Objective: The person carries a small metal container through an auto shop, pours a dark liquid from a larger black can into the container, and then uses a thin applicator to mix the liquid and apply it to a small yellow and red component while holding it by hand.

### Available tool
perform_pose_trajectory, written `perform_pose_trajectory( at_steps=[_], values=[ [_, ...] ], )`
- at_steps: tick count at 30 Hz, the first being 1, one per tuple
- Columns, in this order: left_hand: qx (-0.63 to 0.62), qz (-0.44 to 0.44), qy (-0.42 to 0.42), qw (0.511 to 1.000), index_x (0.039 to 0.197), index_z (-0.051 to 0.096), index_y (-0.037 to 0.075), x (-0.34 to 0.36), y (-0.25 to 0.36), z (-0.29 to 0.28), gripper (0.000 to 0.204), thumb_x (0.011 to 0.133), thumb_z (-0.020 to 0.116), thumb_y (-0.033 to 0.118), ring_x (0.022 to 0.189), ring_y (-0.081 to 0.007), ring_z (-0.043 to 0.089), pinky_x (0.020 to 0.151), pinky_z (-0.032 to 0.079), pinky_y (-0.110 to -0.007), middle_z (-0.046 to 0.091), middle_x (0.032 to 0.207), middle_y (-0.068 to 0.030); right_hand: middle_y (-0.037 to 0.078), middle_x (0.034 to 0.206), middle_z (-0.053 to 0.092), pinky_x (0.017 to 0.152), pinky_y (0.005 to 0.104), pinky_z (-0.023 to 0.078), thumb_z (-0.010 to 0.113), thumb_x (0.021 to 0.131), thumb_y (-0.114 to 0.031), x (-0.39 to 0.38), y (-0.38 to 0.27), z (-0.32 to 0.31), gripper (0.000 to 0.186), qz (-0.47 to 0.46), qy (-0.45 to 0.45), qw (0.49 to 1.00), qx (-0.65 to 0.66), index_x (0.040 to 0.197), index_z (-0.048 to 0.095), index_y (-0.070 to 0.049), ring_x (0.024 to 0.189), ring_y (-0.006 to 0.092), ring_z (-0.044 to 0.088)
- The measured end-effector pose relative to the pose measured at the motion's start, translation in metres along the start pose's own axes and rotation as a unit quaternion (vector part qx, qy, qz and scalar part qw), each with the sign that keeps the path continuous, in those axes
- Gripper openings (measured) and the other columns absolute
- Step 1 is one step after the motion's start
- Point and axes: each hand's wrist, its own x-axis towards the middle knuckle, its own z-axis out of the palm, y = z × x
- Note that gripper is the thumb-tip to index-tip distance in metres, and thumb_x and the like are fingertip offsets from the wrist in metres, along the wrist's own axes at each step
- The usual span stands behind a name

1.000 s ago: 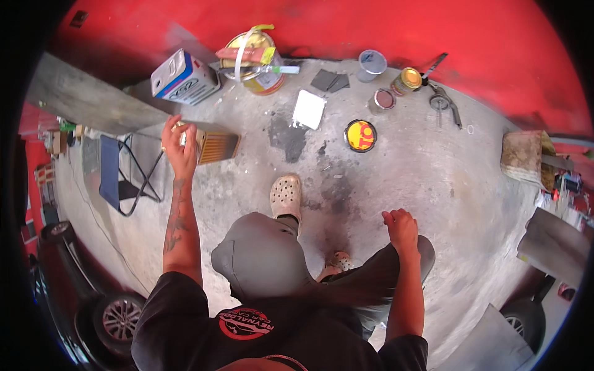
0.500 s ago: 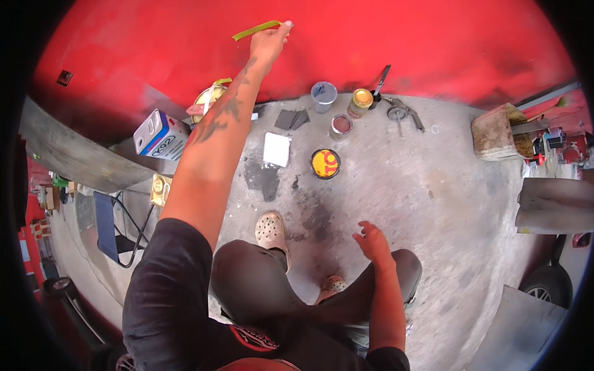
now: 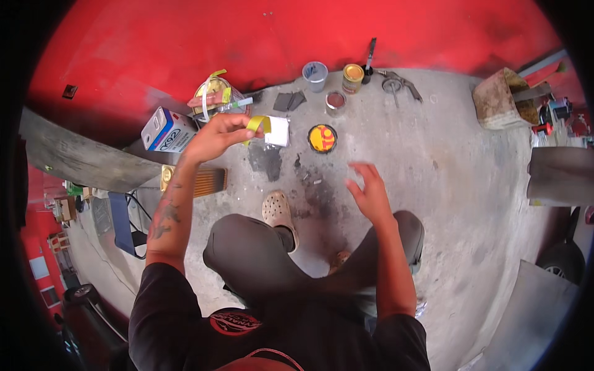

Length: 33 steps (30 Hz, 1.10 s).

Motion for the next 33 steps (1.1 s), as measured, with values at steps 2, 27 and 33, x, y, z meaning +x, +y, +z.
perform_pose_trajectory(
  at_steps=[2, 27, 33],
  values=[
    [-0.007, -0.036, -0.031, 0.999, 0.113, 0.072, 0.002, -0.018, 0.025, 0.0, 0.018, 0.1, 0.066, 0.013, 0.104, -0.0119, 0.066, 0.095, 0.05, -0.03, 0.074, 0.109, -0.0039, 0.016, 0.128, 0.061, 0.105, 0.0396, 0.046, 0.076, 0.087, -0.016, 0.028, -0.066, -0.005, 0.046, -0.073, 0.038, 0.993, 0.081, 0.13, 0.063, -0.005, 0.123, 0.0329, 0.058],
    [0.334, -0.109, -0.047, 0.935, 0.094, 0.076, 0.001, -0.085, 0.126, 0.041, 0.012, 0.088, 0.076, 0.012, 0.074, -0.0189, 0.07, 0.072, 0.053, -0.034, 0.074, 0.081, -0.0107, 0.007, 0.076, 0.068, 0.065, 0.0345, 0.047, 0.07, 0.095, -0.019, 0.048, -0.168, 0.001, 0.019, -0.104, -0.194, 0.964, 0.149, 0.1, 0.072, -0.001, 0.07, 0.0165, 0.062],
    [0.332, 0.01, 0.005, 0.943, 0.089, 0.076, 0.003, -0.11, 0.083, 0.075, 0.015, 0.089, 0.079, 0.017, 0.07, -0.0204, 0.067, 0.07, 0.052, -0.035, 0.071, 0.074, -0.0098, 0.004, 0.109, 0.066, 0.101, 0.0456, 0.04, 0.058, 0.102, -0.021, 0.061, -0.017, -0.032, 0.017, 0.162, 0.195, 0.8, 0.543, 0.114, 0.068, -0.014, 0.113, 0.0258, 0.063]
  ],
)
